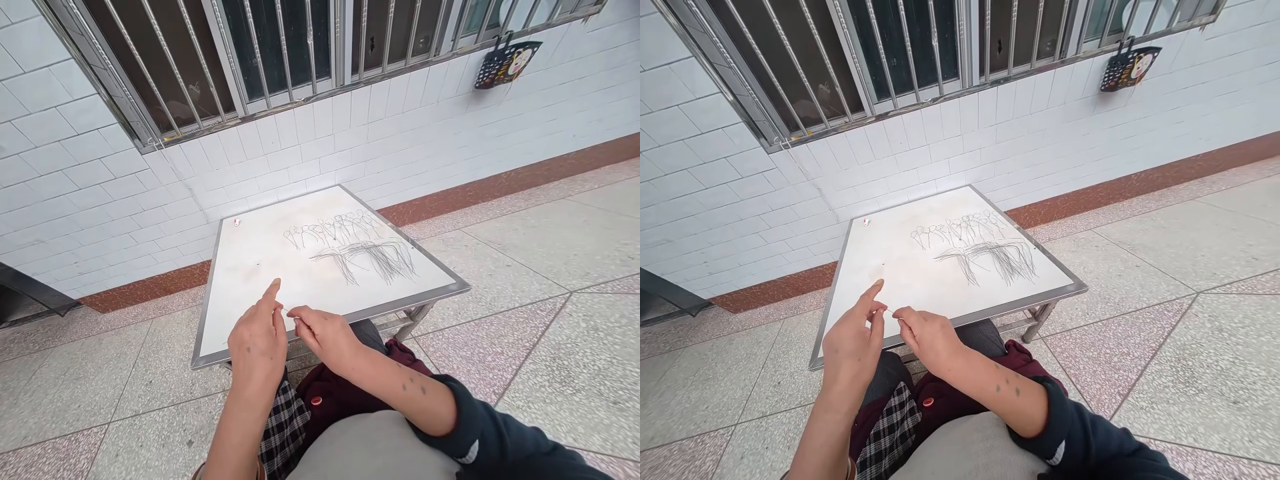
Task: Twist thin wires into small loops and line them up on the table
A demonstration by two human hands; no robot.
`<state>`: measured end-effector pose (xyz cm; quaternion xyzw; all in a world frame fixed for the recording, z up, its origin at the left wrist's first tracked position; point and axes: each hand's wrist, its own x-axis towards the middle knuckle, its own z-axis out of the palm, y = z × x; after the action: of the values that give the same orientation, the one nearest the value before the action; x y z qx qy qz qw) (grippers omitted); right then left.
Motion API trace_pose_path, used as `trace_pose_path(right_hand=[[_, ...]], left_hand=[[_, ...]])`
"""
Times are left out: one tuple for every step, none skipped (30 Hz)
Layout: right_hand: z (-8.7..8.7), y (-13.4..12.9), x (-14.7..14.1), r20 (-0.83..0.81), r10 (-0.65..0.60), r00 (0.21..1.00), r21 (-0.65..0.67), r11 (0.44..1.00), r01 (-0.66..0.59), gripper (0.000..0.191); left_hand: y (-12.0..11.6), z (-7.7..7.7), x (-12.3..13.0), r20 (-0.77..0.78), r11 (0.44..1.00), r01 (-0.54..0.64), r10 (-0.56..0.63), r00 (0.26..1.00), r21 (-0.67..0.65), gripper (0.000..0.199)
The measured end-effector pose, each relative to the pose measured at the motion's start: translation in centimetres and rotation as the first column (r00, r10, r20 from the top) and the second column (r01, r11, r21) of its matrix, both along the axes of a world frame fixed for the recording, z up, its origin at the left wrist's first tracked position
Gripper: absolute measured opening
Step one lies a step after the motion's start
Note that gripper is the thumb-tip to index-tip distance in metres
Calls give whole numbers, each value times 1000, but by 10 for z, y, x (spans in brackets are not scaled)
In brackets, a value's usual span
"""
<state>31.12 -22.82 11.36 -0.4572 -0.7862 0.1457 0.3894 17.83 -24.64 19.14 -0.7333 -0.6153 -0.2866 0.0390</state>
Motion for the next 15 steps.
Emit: trace_pose_path(right_hand=[[-1, 1, -1, 12, -24, 1000, 28, 999, 24, 23], [-3, 1, -2, 19, -45, 999, 56, 998, 44, 23], [-4, 2, -3, 21, -61, 998, 80, 995, 59, 23], [-5, 2, -4, 20, -72, 997, 100, 993, 70, 23], [-7, 3, -4, 18, -80, 997, 115, 990, 77, 23], [-8, 3, -4, 14, -84, 996, 126, 989, 81, 23], [-9, 4, -4, 8, -85, 996, 133, 988, 83, 23], [-10, 4, -4, 0, -85, 996, 139, 987, 84, 23], [-11, 5, -4, -9, -82, 997, 143, 986, 83, 23], [-12, 5, -4, -18, -76, 997, 144, 987, 78, 23], [-12, 6, -3, -28, -69, 997, 141, 987, 72, 24], [-12, 6, -3, -36, -61, 998, 135, 989, 65, 24], [-12, 6, -3, -42, -55, 998, 126, 990, 60, 24], [-12, 6, -3, -50, -54, 997, 117, 991, 59, 25], [-11, 6, -3, -59, -54, 997, 106, 993, 60, 25]], left_hand=[[0, 0, 1, 1, 1000, -2, 2, 1000, -2, 43], [0, 1, 2, 3, 1000, -6, 6, 1000, -5, 43], [0, 2, 2, 6, 1000, -14, 14, 1000, -7, 43], [-1, 2, 3, 9, 1000, -21, 22, 1000, -10, 44], [-1, 2, 4, 12, 1000, -27, 27, 1000, -12, 44], [-1, 3, 4, 17, 999, -29, 30, 999, -14, 44], [-1, 3, 4, 21, 999, -29, 29, 999, -17, 44], [-1, 3, 4, 25, 999, -25, 26, 999, -20, 44], [-1, 2, 4, 26, 1000, -19, 20, 999, -24, 44], [-2, 2, 4, 26, 1000, -14, 15, 1000, -28, 44], [-2, 2, 4, 25, 999, -12, 13, 1000, -30, 44], [-2, 2, 4, 24, 999, -10, 11, 1000, -31, 44], [-2, 2, 4, 24, 1000, -7, 8, 1000, -30, 44], [-3, 2, 4, 25, 1000, -7, 7, 1000, -28, 44], [-3, 3, 5, 26, 1000, -8, 9, 1000, -29, 44]])
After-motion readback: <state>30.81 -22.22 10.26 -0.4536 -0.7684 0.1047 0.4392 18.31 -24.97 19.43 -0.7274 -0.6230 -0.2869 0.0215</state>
